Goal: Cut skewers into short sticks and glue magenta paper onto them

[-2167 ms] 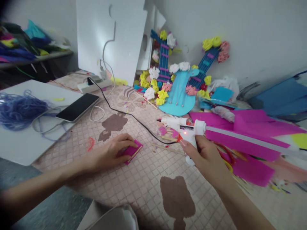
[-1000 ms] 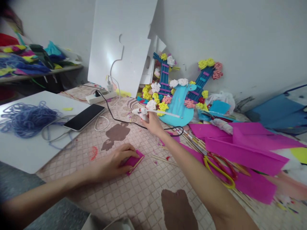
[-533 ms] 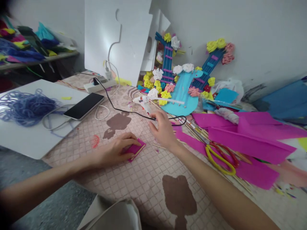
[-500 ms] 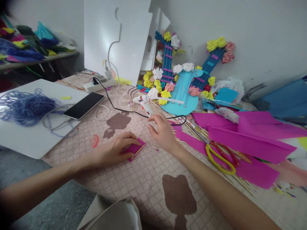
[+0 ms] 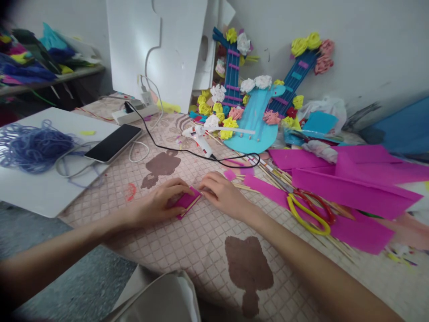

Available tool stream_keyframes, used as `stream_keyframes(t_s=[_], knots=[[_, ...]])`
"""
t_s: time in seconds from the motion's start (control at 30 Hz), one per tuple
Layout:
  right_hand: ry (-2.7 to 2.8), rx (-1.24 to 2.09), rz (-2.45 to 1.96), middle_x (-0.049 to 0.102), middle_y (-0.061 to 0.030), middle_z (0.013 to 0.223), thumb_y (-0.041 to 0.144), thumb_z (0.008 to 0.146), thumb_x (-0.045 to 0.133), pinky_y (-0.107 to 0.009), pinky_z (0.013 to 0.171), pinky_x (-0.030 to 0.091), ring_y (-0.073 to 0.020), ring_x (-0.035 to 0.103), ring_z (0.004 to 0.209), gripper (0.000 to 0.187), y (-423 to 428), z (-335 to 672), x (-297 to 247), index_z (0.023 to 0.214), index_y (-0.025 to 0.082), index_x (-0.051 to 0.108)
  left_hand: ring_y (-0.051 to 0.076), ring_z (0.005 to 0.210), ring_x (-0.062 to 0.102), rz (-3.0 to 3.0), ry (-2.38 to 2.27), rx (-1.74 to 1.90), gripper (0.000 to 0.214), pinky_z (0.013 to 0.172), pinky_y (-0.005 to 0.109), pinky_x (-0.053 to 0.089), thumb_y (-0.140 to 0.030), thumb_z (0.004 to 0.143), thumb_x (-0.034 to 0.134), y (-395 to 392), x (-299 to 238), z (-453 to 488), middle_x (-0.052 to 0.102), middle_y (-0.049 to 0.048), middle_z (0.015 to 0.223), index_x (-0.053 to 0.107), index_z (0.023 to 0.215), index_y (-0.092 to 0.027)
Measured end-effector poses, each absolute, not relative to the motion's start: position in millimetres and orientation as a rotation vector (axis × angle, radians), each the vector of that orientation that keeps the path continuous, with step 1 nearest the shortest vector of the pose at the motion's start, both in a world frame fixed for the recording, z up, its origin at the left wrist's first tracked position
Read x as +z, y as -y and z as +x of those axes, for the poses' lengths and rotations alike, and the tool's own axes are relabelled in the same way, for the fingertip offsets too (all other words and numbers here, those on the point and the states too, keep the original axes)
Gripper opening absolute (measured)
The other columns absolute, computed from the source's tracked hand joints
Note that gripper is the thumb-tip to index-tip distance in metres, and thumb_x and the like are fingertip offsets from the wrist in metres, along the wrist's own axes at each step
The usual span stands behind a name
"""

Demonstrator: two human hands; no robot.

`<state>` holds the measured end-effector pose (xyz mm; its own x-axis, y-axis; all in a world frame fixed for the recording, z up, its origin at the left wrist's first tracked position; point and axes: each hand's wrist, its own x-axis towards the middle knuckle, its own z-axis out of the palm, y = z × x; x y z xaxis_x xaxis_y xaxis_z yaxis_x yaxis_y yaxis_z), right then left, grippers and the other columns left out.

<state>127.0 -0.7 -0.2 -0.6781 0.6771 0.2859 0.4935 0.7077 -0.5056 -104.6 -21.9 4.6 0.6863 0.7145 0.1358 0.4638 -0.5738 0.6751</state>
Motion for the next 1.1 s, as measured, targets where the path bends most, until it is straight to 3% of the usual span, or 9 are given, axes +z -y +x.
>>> stream_keyframes(t_s=[0.57,0.87,1.1], knots=[[2.620,0.716,-0.904,0.055,-0.0029,0.082,0.004,0.072,0.050,-0.030,0.073,0.039,-0.0176,0.051,0.082,0.015,-36,93,4,0.077,0.018,0.053,0.020,0.106,0.050,2.217,-1.018,0.653,0.047,0.092,0.037,0.046,-0.015,0.073,0.064,23,-1,-103,0.050,0.0064,0.113,0.045,0.116,-0.021],[2.453,0.768,-0.998,0.059,-0.0031,0.090,0.007,0.081,0.050,-0.027,0.068,0.042,-0.0141,0.054,0.080,0.015,-12,112,18,0.089,0.018,0.056,0.017,0.093,0.052,2.197,-1.066,0.579,0.035,0.083,0.034,0.048,-0.017,0.075,0.062,25,9,-100,0.051,0.0058,0.107,0.049,0.108,-0.020],[2.413,0.707,-1.013,0.059,-0.0040,0.090,0.013,0.086,0.051,-0.030,0.072,0.045,-0.0167,0.055,0.085,0.010,15,127,12,0.090,0.020,0.057,0.018,0.096,0.052,2.232,-1.030,0.574,0.032,0.084,0.033,0.047,-0.018,0.076,0.061,25,9,-102,0.052,0.0049,0.106,0.051,0.106,-0.021]])
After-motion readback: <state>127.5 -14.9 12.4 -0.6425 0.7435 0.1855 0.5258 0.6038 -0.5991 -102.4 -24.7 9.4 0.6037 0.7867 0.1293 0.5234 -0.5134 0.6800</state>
